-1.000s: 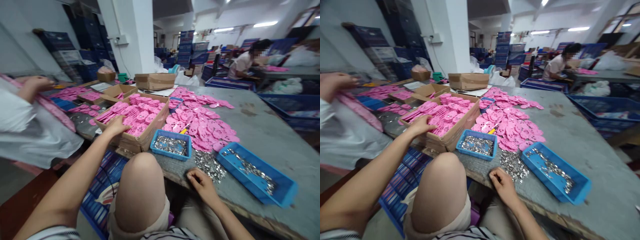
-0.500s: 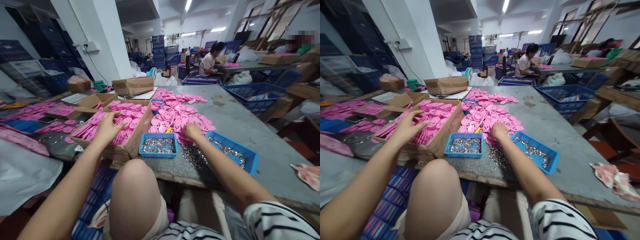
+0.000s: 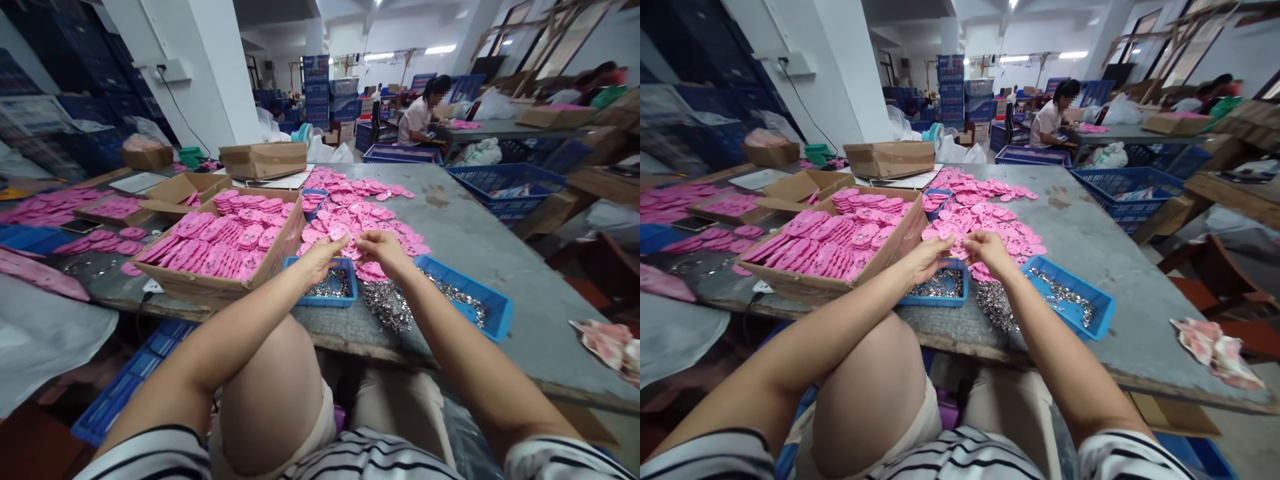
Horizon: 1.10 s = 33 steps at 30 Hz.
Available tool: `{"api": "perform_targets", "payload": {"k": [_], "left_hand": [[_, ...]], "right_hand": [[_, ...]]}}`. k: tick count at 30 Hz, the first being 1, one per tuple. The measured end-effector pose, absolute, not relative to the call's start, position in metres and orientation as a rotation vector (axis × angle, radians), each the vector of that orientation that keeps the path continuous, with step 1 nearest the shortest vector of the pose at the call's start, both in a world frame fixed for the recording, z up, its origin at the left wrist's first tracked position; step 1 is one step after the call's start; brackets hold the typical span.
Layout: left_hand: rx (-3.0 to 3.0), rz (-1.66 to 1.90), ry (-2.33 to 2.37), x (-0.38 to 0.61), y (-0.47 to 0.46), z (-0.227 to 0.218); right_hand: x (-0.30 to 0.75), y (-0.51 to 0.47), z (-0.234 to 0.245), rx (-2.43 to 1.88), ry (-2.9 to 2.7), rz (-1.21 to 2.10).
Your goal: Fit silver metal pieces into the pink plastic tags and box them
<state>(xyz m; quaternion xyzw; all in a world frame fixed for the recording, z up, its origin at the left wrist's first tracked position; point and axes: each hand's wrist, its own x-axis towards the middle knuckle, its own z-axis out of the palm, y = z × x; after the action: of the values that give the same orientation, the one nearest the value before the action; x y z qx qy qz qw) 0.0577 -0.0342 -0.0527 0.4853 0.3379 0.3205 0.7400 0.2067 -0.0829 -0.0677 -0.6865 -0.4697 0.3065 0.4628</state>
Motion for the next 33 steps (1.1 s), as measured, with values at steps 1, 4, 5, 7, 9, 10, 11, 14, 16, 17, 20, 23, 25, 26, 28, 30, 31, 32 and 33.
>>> {"api": "perform_targets", "payload": {"k": [1, 4, 5, 7, 9, 10, 11, 14, 16, 17, 20, 23, 25, 26, 28, 30, 31, 32, 33], "left_hand": [[0.997, 0.706, 0.716, 0.058, -0.033, -0.054], [0.815, 0.855, 0.74, 0.049, -0.029, -0.049], [0.776, 0.917, 0.762, 0.045, -0.028, -0.046], [0.742, 0.997, 0.813, 0.036, -0.025, -0.043], [0.759, 1.027, 0.846, 0.031, -0.023, -0.043], [0.781, 1.027, 0.856, 0.031, -0.023, -0.044], [0.808, 1.02, 0.861, 0.031, -0.024, -0.045], [0.905, 0.972, 0.839, 0.034, -0.027, -0.05], [0.964, 0.937, 0.813, 0.037, -0.029, -0.054], [0.987, 0.92, 0.807, 0.038, -0.029, -0.056], [1.047, 0.878, 0.822, 0.041, -0.027, -0.065], [1.115, 0.851, 0.827, 0.042, -0.023, -0.073], [1.155, 0.853, 0.824, 0.043, -0.021, -0.076], [1.172, 0.863, 0.83, 0.043, -0.02, -0.076], [1.194, 0.89, 0.853, 0.042, -0.019, -0.074], [1.202, 0.937, 0.873, 0.041, -0.019, -0.072], [1.204, 0.963, 0.875, 0.04, -0.019, -0.071], [1.205, 0.99, 0.869, 0.039, -0.019, -0.07], [1.208, 1.009, 0.856, 0.038, -0.019, -0.069]], "right_hand": [[0.201, -0.084, -0.072, -1.522, -1.094, 0.835], [0.184, -0.082, -0.087, -1.511, -1.055, 0.772], [0.178, -0.08, -0.092, -1.648, -1.172, 0.7], [0.164, -0.075, -0.1, -1.927, -1.523, 0.569], [0.149, -0.07, -0.105, -2.067, -1.82, 0.508], [0.141, -0.068, -0.107, -2.088, -1.89, 0.505], [0.135, -0.066, -0.108, -2.104, -1.919, 0.505], [0.123, -0.062, -0.112, -2.192, -1.99, 0.47], [0.122, -0.061, -0.115, -2.225, -2.011, 0.438], [0.123, -0.061, -0.117, -2.231, -2.017, 0.423], [0.126, -0.061, -0.119, -2.235, -2.006, 0.388], [0.128, -0.061, -0.12, -2.218, -1.945, 0.362], [0.128, -0.06, -0.121, -2.191, -1.907, 0.366], [0.128, -0.06, -0.121, -2.176, -1.89, 0.377], [0.128, -0.059, -0.122, -2.145, -1.85, 0.411], [0.13, -0.057, -0.121, -2.113, -1.783, 0.438], [0.131, -0.056, -0.119, -2.094, -1.736, 0.446], [0.134, -0.055, -0.117, -2.072, -1.683, 0.45], [0.137, -0.055, -0.115, -2.047, -1.625, 0.451]]}}
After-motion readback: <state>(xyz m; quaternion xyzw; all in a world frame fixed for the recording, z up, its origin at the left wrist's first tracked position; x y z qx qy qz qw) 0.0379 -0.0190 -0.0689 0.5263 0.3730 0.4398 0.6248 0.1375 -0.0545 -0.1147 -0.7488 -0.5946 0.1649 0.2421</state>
